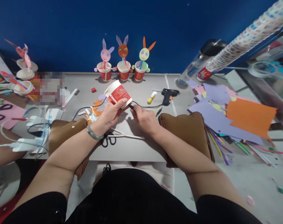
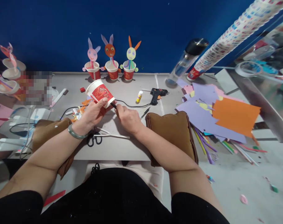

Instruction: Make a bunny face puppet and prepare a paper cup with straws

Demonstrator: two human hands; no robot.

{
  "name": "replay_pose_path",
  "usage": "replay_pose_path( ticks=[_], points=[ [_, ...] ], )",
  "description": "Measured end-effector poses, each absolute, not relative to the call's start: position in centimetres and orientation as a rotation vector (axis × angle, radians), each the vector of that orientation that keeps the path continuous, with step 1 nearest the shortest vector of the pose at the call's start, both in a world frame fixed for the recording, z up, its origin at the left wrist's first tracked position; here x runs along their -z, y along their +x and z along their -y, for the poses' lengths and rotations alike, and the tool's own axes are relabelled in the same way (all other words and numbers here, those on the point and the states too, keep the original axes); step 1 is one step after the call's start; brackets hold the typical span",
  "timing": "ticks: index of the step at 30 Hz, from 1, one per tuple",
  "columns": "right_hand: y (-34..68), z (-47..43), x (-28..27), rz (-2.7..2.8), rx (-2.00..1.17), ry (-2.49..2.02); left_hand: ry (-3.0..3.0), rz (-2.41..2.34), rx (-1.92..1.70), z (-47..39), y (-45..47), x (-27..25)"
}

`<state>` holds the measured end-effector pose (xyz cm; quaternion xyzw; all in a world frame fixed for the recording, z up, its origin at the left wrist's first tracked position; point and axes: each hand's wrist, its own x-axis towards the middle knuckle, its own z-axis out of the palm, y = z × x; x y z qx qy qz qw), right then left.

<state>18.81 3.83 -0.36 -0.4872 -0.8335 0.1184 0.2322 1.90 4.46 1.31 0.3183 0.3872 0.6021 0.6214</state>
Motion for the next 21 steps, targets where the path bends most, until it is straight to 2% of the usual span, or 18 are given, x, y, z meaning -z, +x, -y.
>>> replay_pose_path(
  ticks=[2, 4, 6, 10, 13, 15, 21],
  points=[
    [18.8, -3.9, 0.3, 2.308, -0.291, -1.372, 0.733, -0.887, -1.371, -4.5, 1.9, -1.2],
    [18.8, -4.0, 0.1, 2.262, -0.403, -1.348, 0.735, -0.882, -1.364, -4.5, 1.9, -1.0],
    [18.7, -4.0, -0.2, 2.163, -0.659, -1.269, 0.739, -0.888, -1.359, -4.6, 1.8, -0.8],
    [18.2, -4.2, -1.0, 1.806, -1.37, -1.11, 0.734, -0.893, -1.359, -4.7, 1.9, -0.6],
    [18.1, -4.4, -1.2, 1.642, -1.604, -1.096, 0.687, -0.885, -1.356, -4.6, 2.0, -0.8],
    [18.1, -4.3, -1.3, 1.762, -1.46, -1.155, 0.647, -0.877, -1.361, -4.6, 2.1, -0.8],
    [18.5, -3.5, -1.1, 2.416, -0.391, -1.458, 0.593, -0.894, -1.35, -4.6, 2.2, -0.9]
  ],
)
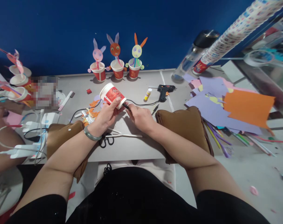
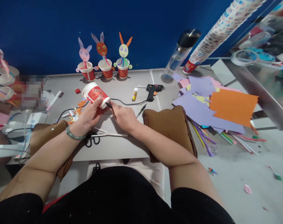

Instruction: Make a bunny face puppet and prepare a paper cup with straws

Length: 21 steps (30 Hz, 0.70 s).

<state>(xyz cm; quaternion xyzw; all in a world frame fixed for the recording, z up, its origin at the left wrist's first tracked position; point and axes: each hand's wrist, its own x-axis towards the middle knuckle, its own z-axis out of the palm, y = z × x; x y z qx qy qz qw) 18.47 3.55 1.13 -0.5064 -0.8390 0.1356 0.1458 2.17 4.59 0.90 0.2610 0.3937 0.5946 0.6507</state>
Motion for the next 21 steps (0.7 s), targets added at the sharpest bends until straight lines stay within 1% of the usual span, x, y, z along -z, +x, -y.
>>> replay_pose_path(
  ticks=[1, 3, 5, 7, 11, 14, 17, 19, 21],
  points=[
    [18.5, -3.4, -1.2, 2.485, -0.289, -1.485, 0.591, -0.907, -1.343, -4.6, 2.2, -0.9],
    [18.5, -3.2, -1.4, 2.573, -0.184, -1.503, 0.587, -0.929, -1.329, -4.5, 2.2, -1.1],
    [18.5, -3.2, -1.5, 2.576, -0.193, -1.505, 0.579, -0.946, -1.326, -4.5, 2.2, -1.1],
    [18.5, -3.5, -1.6, 2.509, -0.316, -1.481, 0.573, -0.959, -1.332, -4.6, 2.2, -1.1],
    [18.6, -4.3, -1.6, 2.232, -0.803, -1.303, 0.584, -0.962, -1.322, -4.7, 2.2, -0.9],
    [18.4, -4.7, -1.9, 1.89, -1.298, -1.187, 0.598, -0.938, -1.307, -4.7, 2.2, -0.9],
    [18.2, -4.8, -2.5, 1.493, -1.798, -1.171, 0.6, -0.925, -1.294, -4.6, 2.1, -1.0],
    [18.1, -4.7, -2.8, 1.282, -2.037, -1.141, 0.594, -0.935, -1.287, -4.6, 2.1, -1.1],
    [18.2, -4.7, -2.9, 1.142, -2.178, -1.076, 0.581, -0.945, -1.281, -4.5, 2.1, -1.2]
  ],
)
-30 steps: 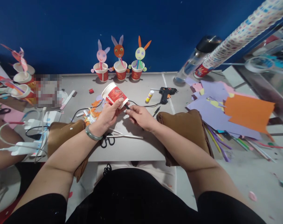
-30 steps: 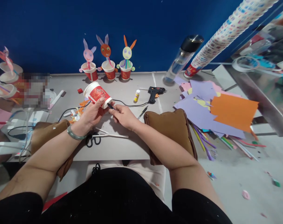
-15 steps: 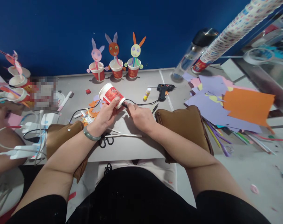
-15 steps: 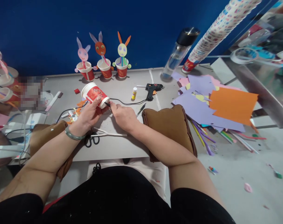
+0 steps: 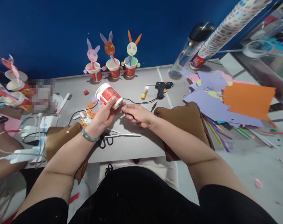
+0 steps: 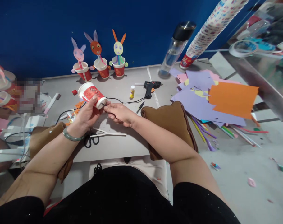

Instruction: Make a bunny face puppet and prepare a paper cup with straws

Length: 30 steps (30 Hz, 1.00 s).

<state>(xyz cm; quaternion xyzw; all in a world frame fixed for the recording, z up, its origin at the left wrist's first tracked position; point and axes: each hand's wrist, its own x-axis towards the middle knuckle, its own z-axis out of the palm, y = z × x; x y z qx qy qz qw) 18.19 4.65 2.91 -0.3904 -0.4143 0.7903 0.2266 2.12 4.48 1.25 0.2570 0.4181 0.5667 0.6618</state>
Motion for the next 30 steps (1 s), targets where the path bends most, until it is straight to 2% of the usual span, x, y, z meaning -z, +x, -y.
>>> replay_pose_path(
  ticks=[5, 23, 26, 30],
  points=[
    [18.3, -4.8, -2.8, 1.042, -2.277, -0.984, 0.59, -0.92, -1.251, -4.2, 2.0, -2.0],
    [18.7, -4.9, -3.1, 1.028, -2.305, -0.868, 0.665, -0.917, -1.265, -4.2, 1.8, -2.8],
    [18.6, -4.7, -2.6, 1.27, -2.007, -0.997, 0.675, -0.887, -1.277, -4.2, 1.9, -2.4],
    [18.7, -4.4, -1.8, 1.765, -1.249, -1.116, 0.648, -0.896, -1.301, -4.3, 2.0, -1.9]
  ],
)
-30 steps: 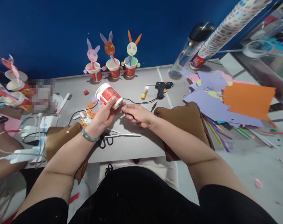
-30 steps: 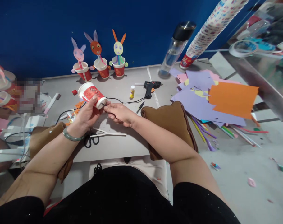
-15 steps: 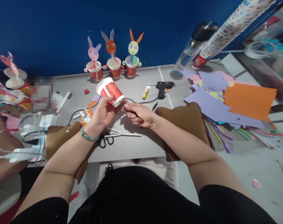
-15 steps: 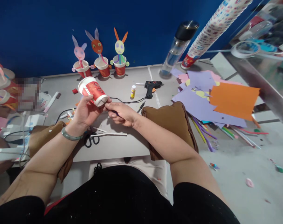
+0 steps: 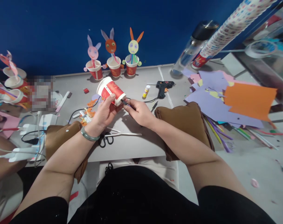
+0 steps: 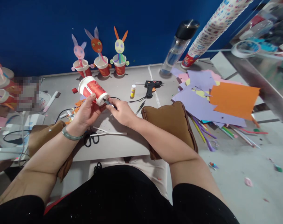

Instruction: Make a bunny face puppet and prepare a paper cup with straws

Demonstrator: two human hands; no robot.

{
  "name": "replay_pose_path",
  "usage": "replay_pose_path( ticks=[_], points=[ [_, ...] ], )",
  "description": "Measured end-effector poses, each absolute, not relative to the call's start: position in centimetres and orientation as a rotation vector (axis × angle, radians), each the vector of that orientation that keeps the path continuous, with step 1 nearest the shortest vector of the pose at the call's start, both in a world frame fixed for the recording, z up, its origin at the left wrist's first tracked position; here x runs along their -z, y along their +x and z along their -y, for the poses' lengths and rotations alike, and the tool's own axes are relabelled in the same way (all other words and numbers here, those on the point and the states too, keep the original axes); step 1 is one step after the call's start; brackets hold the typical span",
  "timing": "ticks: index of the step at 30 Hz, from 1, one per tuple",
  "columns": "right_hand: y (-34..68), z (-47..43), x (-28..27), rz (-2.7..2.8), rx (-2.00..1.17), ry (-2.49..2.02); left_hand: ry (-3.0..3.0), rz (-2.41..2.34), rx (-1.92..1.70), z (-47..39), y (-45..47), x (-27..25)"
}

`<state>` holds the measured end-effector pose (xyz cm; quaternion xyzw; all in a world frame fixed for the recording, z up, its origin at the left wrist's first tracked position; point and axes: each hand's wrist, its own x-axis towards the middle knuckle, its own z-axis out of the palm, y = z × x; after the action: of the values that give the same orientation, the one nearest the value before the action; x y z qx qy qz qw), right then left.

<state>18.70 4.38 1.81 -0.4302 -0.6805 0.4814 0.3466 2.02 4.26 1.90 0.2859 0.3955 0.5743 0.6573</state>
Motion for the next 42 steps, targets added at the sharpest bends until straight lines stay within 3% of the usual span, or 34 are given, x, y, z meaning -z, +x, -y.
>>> replay_pose_path(
  ticks=[8, 16, 25, 32, 38, 42],
  points=[
    [19.1, -3.6, -1.7, 2.388, -0.308, -1.383, 0.627, -0.9, -1.303, -4.3, 2.1, -1.8],
    [19.0, -3.4, -2.1, 2.536, -0.101, -1.444, 0.626, -0.922, -1.315, -4.2, 2.3, -1.7],
    [18.9, -3.8, -2.1, 2.279, -0.585, -1.393, 0.656, -0.94, -1.34, -4.3, 2.3, -1.4],
    [18.8, -4.7, -1.9, 1.854, -1.206, -1.159, 0.718, -0.914, -1.316, -4.2, 2.3, -1.5],
    [18.7, -4.7, -2.8, 1.313, -1.991, -1.066, 0.716, -0.884, -1.291, -4.0, 2.4, -1.9],
    [19.0, -4.8, -3.7, 1.119, -2.262, -0.979, 0.737, -0.886, -1.273, -4.0, 2.3, -2.0]
  ],
)
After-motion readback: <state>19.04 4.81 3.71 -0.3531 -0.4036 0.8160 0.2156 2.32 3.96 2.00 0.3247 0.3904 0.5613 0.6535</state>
